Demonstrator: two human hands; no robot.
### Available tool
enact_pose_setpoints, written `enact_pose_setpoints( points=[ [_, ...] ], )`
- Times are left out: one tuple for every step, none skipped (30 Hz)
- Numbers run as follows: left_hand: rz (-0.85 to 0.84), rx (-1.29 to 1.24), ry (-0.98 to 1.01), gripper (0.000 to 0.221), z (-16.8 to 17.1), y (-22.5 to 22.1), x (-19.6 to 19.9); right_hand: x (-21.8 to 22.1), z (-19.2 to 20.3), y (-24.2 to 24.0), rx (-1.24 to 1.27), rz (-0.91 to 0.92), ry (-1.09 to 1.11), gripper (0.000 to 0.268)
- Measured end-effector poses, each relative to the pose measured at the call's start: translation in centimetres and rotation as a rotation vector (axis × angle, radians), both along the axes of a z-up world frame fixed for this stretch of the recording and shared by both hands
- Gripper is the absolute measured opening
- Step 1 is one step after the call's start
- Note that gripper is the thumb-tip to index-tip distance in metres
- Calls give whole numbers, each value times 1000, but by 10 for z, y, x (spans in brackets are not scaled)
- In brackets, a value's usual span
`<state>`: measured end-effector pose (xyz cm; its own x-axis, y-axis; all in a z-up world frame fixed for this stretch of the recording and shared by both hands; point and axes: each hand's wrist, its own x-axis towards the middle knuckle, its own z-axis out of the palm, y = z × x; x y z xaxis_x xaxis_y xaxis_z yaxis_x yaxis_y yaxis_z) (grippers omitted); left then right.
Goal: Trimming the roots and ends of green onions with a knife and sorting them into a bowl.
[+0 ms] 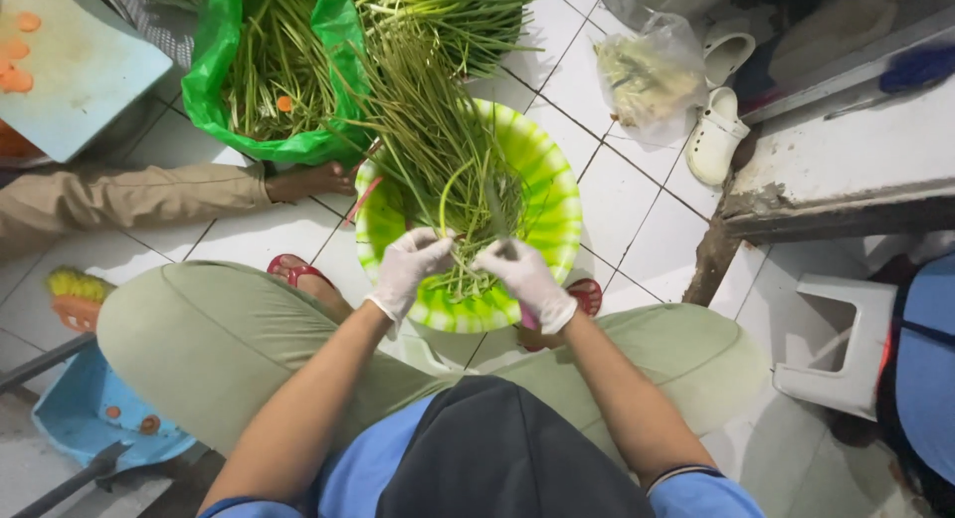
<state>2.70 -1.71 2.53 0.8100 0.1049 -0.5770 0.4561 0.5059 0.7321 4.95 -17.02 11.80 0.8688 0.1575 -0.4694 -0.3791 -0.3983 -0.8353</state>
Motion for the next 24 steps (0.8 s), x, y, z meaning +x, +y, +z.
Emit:
enact_pose_setpoints(
  points=[
    [2, 1, 2, 23, -7, -5, 0, -1, -10, 0, 1, 2, 2, 21],
    [13, -8, -10, 22, -14, -10, 0, -2, -20, 0, 32, 1, 13, 17],
    [22, -18, -21, 21, -22, -16, 0, -3, -31, 0, 63, -1, 26, 14],
    [22, -17, -18, 21, -18, -17, -1, -4, -32, -1, 64, -2, 29, 14],
    [46, -17, -25, 21, -13, -18, 1, -2, -33, -2, 78, -44, 47, 14],
    [71, -16, -32, 21, -8, -18, 3, 0, -33, -3, 92, -87, 65, 13],
    [69, -15, -39, 21, 9, -12, 6, 2, -38, -9, 95, -88, 58, 13],
    [108, 89, -46, 23, 27, -5, 9, 3, -42, -15, 56, -55, 28, 12],
    [145, 195, -55, 25, 45, 2, 12, 5, -47, -20, 20, -25, -3, 10],
    [142, 198, -64, 25, 39, 10, 25, 7, -44, -25, 24, -29, -11, 10],
    [142, 366, -147, 23, 34, 20, 37, 9, -41, -28, -30, -20, 8, 11],
    [142, 534, -231, 23, 29, 30, 51, 12, -39, -31, -83, -11, 27, 12],
    [141, 537, -237, 23, 41, 37, 73, 14, -40, -36, -80, -13, 21, 12],
    [134, 735, -345, 26, 53, 45, 96, 16, -40, -41, -98, -32, 32, 12],
    [128, 928, -456, 31, 65, 52, 120, 21, -40, -45, -120, -52, 38, 13],
    [131, 927, -466, 31, 55, 66, 157, 19, -38, -44, -120, -55, 29, 13],
    [78, 1120, -494, 27, 47, 77, 200, 21, -37, -45, -113, -98, 54, 12],
    [26, 1313, -520, 24, 40, 87, 243, 23, -36, -46, -104, -142, 79, 12],
    [21, 1308, -526, 24, 53, 93, 272, 28, -32, -46, -108, -150, 77, 12],
    [-135, 1390, -450, 19, 65, 99, 301, 33, -29, -47, -26, -153, 9, 8],
    [-306, 1456, -354, 15, 70, 103, 322, 30, -26, -49, 48, -155, -40, 15],
    [-321, 1442, -342, 15, 69, 102, 326, 31, -15, -49, 36, -159, -21, 15],
    [-362, 1497, -169, 34, 71, 102, 334, 37, -6, -48, 11, -214, 103, 15],
    [-403, 1545, 6, 56, 73, 103, 341, 42, 4, -46, -15, -270, 226, 20]
  ],
)
